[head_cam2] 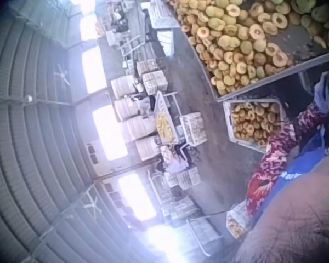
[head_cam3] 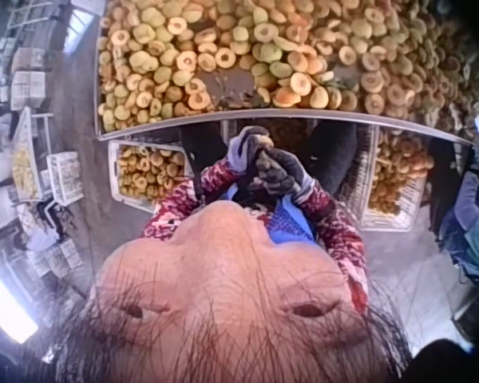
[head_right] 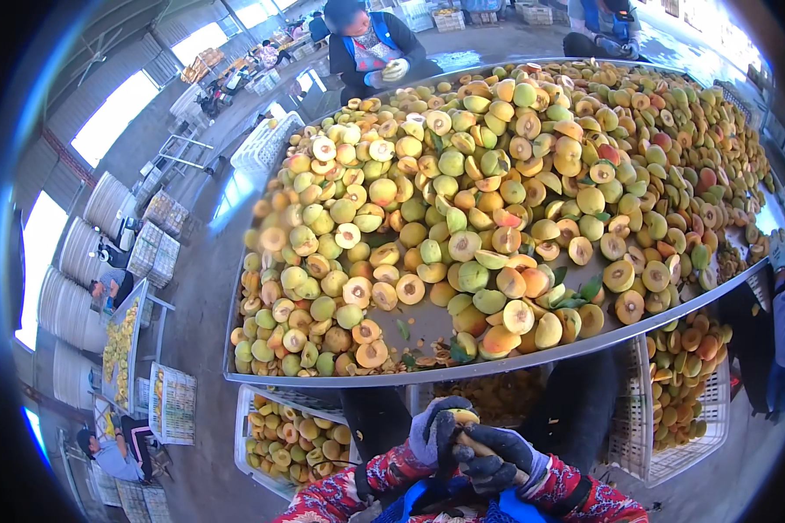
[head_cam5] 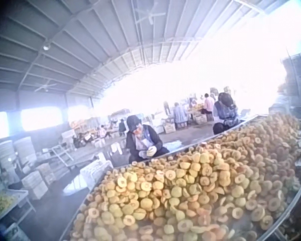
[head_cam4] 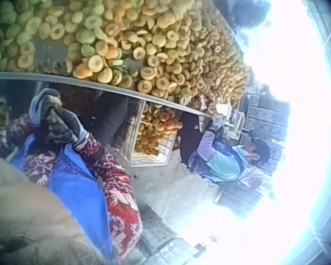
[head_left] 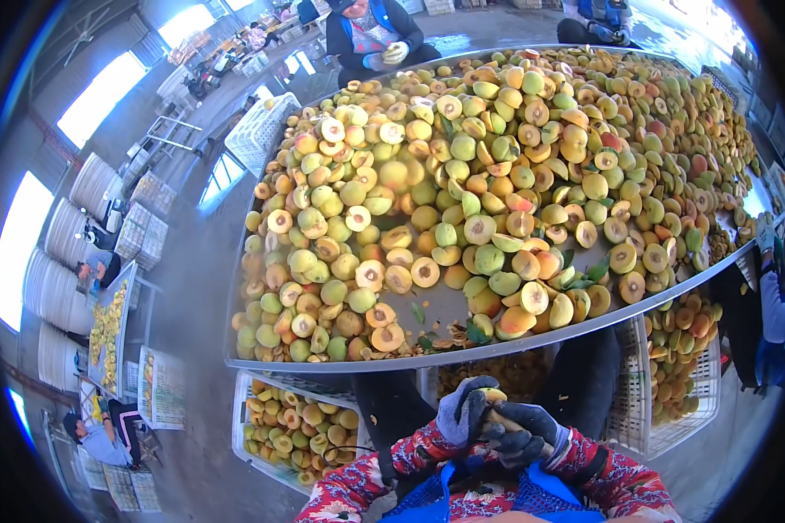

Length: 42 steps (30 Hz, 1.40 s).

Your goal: Using a pitting tool to remove pits from halved peaches.

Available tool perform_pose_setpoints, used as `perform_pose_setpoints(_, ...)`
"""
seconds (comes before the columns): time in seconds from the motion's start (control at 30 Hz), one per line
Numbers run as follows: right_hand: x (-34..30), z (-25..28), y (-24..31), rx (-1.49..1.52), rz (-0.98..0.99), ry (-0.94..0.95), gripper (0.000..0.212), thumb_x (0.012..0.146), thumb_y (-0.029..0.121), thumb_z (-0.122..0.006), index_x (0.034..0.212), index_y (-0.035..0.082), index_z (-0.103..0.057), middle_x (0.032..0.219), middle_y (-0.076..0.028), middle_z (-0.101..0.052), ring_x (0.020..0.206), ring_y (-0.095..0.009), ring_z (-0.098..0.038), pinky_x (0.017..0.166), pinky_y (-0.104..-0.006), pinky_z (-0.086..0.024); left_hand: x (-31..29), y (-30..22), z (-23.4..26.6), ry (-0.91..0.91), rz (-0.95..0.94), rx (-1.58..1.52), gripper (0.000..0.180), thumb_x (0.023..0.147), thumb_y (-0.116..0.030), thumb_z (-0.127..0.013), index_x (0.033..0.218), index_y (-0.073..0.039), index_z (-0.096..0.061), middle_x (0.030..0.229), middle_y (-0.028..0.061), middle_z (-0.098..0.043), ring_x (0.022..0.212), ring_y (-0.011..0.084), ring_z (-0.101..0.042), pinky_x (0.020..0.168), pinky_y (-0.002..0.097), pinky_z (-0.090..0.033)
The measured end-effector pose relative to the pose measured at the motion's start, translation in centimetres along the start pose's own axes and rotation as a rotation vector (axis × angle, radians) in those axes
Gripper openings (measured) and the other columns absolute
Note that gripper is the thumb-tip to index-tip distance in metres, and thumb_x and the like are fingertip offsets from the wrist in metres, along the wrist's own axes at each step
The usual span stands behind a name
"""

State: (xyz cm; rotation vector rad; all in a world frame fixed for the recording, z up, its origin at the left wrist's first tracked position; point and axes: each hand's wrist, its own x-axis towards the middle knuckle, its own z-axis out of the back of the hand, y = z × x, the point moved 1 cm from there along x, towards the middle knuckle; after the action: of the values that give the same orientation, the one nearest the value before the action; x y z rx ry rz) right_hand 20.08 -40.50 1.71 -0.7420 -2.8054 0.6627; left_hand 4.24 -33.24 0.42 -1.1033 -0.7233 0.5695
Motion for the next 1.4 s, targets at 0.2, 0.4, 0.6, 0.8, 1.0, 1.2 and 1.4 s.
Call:
perform_pose_setpoints(0.2,1.0,1.4,-0.9,0.014,0.065,0.063,0.038,0.097,0.042,-0.042,0.096,0.005,-0.049,0.058,0.001,-0.045,0.036,-0.005,-0.040,0.035,-0.0176,-0.032,-1.5,-0.7,-2.2,-0.297,0.329,-0.311,0.049,0.098,-0.044,-0.041,0.098,-0.001,-0.063,0.101,0.0134,-0.062,0.085,0.0224,-0.063,0.078,0.0325,-0.050)
perform_pose_setpoints(0.4,2.8,0.7,-0.8,-0.093,0.153,0.154,0.041,0.097,0.046,-0.043,0.088,0.006,-0.050,0.052,0.004,-0.042,0.032,-0.002,-0.034,0.030,-0.0164,-0.030,-1.9,-0.2,0.3,-0.596,0.213,0.324,0.038,0.077,-0.025,-0.069,0.101,0.001,-0.055,0.087,0.0139,-0.059,0.071,0.0269,-0.059,0.064,0.0356,-0.049)
perform_pose_setpoints(0.6,1.4,2.3,2.8,-0.104,0.283,-0.058,0.045,0.099,0.046,-0.036,0.099,0.005,-0.054,0.057,0.004,-0.044,0.036,-0.003,-0.036,0.034,-0.0202,-0.030,-12.1,0.1,11.4,-0.959,0.933,0.541,0.054,0.088,-0.031,-0.059,0.129,0.001,-0.043,0.124,0.0322,-0.047,0.102,0.0470,-0.056,0.082,0.0465,-0.048)
perform_pose_setpoints(0.8,0.8,3.2,3.3,-0.187,0.287,-0.428,0.042,0.099,0.041,-0.042,0.115,0.004,-0.052,0.061,0.000,-0.045,0.039,-0.008,-0.036,0.038,-0.0204,-0.033,-6.1,-2.0,14.3,-0.749,0.830,1.095,0.046,0.088,-0.034,-0.059,0.116,0.002,-0.055,0.125,0.0264,-0.048,0.113,0.0439,-0.048,0.093,0.0495,-0.042)
perform_pose_setpoints(1.0,0.7,0.6,1.4,-0.771,0.379,-0.762,0.038,0.097,0.041,-0.047,0.098,0.005,-0.057,0.061,0.000,-0.048,0.041,-0.009,-0.040,0.039,-0.0203,-0.032,4.4,6.0,13.4,-0.107,0.900,1.237,0.053,0.083,-0.045,-0.061,0.116,-0.004,-0.056,0.125,0.0206,-0.050,0.116,0.0383,-0.049,0.090,0.0488,-0.043)
perform_pose_setpoints(1.2,1.1,-0.9,0.9,-1.147,0.535,-0.909,0.034,0.097,0.037,-0.049,0.100,0.003,-0.054,0.064,0.002,-0.051,0.049,-0.006,-0.046,0.043,-0.0229,-0.036,4.4,5.6,10.0,-0.346,0.659,0.598,0.055,0.075,-0.023,-0.075,0.118,-0.002,-0.048,0.109,0.0176,-0.059,0.103,0.0324,-0.058,0.082,0.0365,-0.050)
perform_pose_setpoints(1.4,3.6,-2.9,1.6,-2.273,0.704,-0.896,0.022,0.093,0.020,-0.053,0.096,-0.001,-0.047,0.065,-0.021,-0.057,0.059,-0.039,-0.060,0.049,-0.0454,-0.044,1.8,1.5,5.6,-0.437,0.662,-0.813,0.052,0.086,-0.027,-0.067,0.125,0.000,-0.045,0.112,0.0105,-0.056,0.098,0.0189,-0.057,0.087,0.0314,-0.048)
